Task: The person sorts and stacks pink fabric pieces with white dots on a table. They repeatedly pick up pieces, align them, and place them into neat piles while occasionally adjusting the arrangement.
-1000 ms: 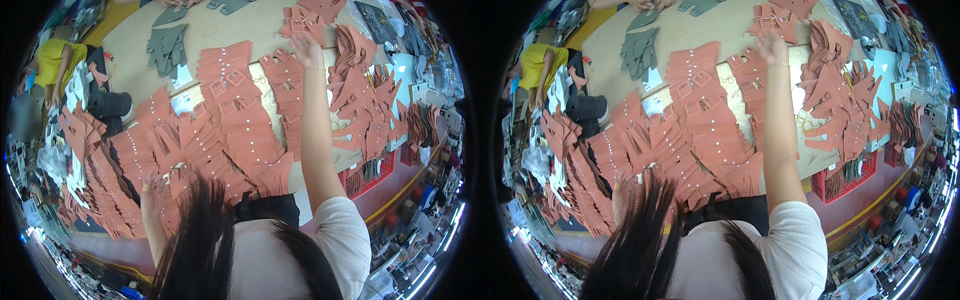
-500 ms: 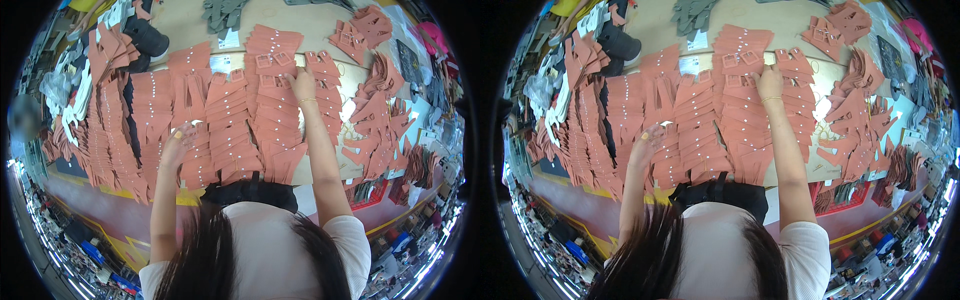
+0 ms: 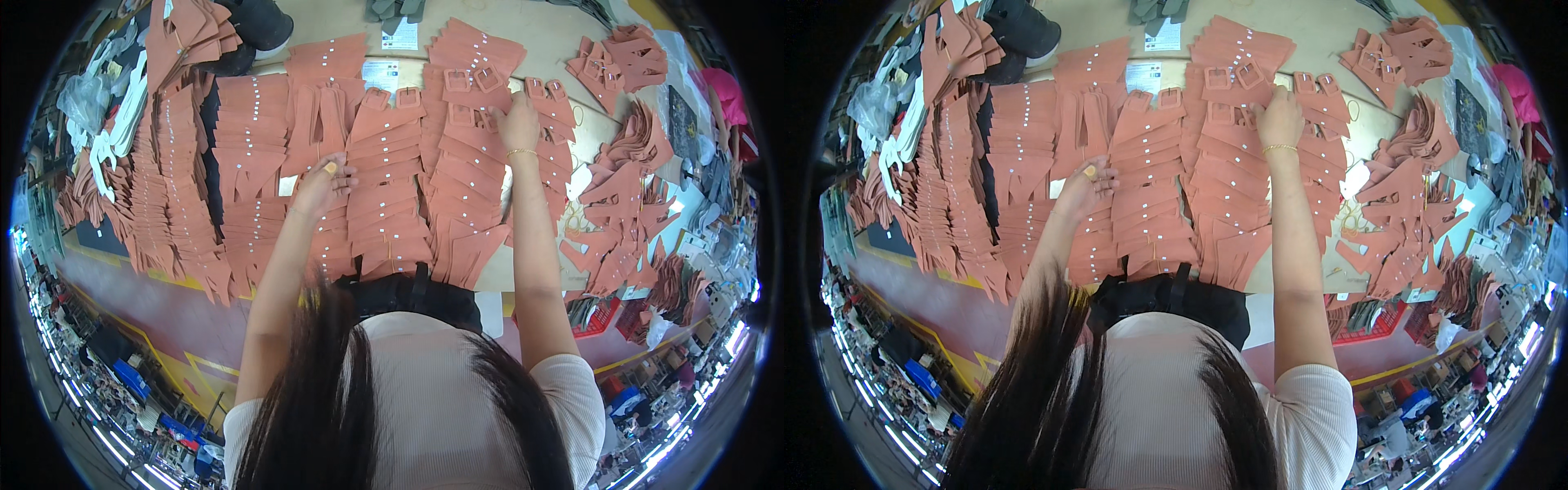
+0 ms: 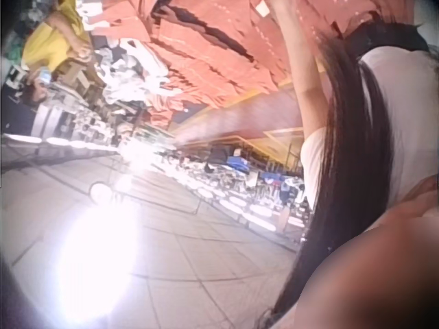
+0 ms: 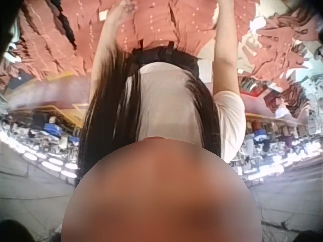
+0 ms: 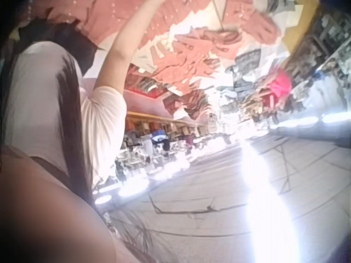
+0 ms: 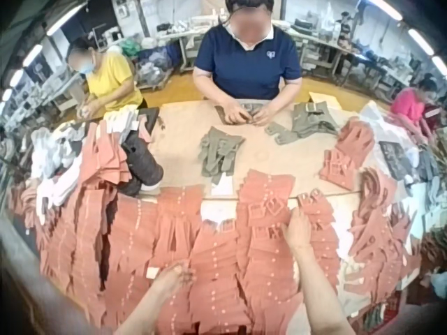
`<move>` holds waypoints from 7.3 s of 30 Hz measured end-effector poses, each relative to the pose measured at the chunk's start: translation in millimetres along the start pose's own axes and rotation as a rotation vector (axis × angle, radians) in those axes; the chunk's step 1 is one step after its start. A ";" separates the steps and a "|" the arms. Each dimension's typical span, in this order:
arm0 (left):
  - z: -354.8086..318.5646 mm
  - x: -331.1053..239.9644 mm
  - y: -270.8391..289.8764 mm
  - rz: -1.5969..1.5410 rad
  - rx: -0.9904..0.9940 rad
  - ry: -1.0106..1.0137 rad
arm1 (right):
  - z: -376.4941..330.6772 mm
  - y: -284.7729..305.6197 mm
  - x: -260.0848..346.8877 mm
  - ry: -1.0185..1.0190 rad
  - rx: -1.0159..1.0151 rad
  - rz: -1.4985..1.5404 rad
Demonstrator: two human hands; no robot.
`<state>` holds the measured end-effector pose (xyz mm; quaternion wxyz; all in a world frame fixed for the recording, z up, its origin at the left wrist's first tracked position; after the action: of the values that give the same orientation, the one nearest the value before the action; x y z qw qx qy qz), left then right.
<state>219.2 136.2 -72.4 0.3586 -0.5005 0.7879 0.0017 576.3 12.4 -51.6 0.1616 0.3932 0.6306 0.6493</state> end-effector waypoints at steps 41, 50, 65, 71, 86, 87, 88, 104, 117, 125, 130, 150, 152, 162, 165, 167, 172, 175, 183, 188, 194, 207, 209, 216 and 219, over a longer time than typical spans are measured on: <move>3.7 52.1 -27.3 -0.145 -0.105 0.072 | -34.2 71.5 64.3 0.133 0.204 0.464; -18.4 61.8 -43.2 -0.651 0.143 -0.170 | -124.4 4.3 94.9 -0.211 0.809 1.540; -49.6 65.8 -33.7 -0.537 0.044 0.090 | -153.6 -71.3 69.9 -0.137 0.879 0.850; -55.5 69.5 -34.8 -0.693 0.047 0.041 | -187.2 -39.5 64.0 -0.449 0.759 0.843; -113.5 74.8 -61.8 -0.173 -0.039 -0.079 | -217.9 -43.7 121.5 -0.387 0.811 1.613; -116.0 77.2 -53.3 -0.107 -0.047 -0.048 | -219.5 -51.9 116.3 -0.320 0.779 1.667; -117.2 79.4 -44.6 -0.033 -0.059 -0.004 | -220.5 -62.1 108.5 -0.428 0.832 1.535; -53.0 31.5 3.8 -0.004 -0.006 -0.298 | -226.0 -97.7 68.7 -0.476 0.950 1.105; -68.0 8.3 59.1 0.096 -0.276 -0.191 | -228.5 -103.9 65.7 -0.447 0.921 1.183; -99.2 16.4 120.4 0.174 -0.448 -0.231 | -226.0 -96.4 72.9 -0.466 0.929 1.231; -112.5 8.2 151.7 0.184 -0.548 -0.227 | -224.6 -93.0 74.9 -0.463 0.920 1.185; -69.9 -60.6 180.8 1.496 -0.424 -0.146 | -223.8 -90.6 76.2 -0.451 0.930 1.239; -66.0 -63.6 186.1 1.484 -0.403 -0.180 | -224.0 -90.8 75.8 -0.444 0.938 1.244; -63.8 -73.7 183.7 1.465 -0.385 -0.234 | -224.8 -95.5 74.7 -0.421 0.901 1.266; -61.0 -75.4 182.6 1.512 -0.414 -0.192 | -224.3 -95.9 74.1 -0.417 0.903 1.230; -59.5 -76.3 182.3 1.502 -0.413 -0.187 | -224.2 -96.5 73.8 -0.420 0.899 1.217; -56.5 -81.6 181.9 1.534 -0.386 -0.157 | -224.3 -96.0 74.6 -0.465 0.906 1.229; -55.6 -84.5 180.3 1.525 -0.392 -0.145 | -223.2 -92.7 76.8 -0.438 0.907 1.268; -52.4 -93.8 172.9 1.508 -0.397 -0.185 | -221.5 -87.9 81.3 -0.462 0.921 1.260; -45.8 -100.4 172.5 1.576 -0.442 -0.077 | -222.4 -89.2 80.5 -0.448 0.871 1.226; -43.6 -93.3 175.2 1.620 -0.516 -0.241 | -224.0 -93.0 77.2 -0.463 0.856 1.221; -76.2 -91.9 163.1 1.401 -0.518 -0.129 | -223.2 -89.0 82.9 -0.431 0.870 1.279; -96.4 -83.9 165.4 1.295 -0.529 -0.102 | -224.5 -90.9 81.2 -0.444 0.874 1.282; -170.6 -36.5 176.4 1.051 -0.722 -0.416 | -225.6 -99.0 70.1 -0.415 0.875 1.197; -191.2 -17.0 179.5 1.002 -0.778 -0.468 | -226.7 -103.3 65.2 -0.445 0.878 1.195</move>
<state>-26.2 169.9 15.3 0.2693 -0.1539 0.7684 0.5598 343.2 -82.7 -105.7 -0.2638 0.8160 0.4638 0.2224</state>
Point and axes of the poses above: each hand's wrist, its own z-axis towards the middle knuckle, its own y-axis out of the back of the hand, x = y × z, the point moved 1 cm from there along z, towards the middle knuckle, and after that the axes turned 7 degrees about x, right-handed, at the moved point
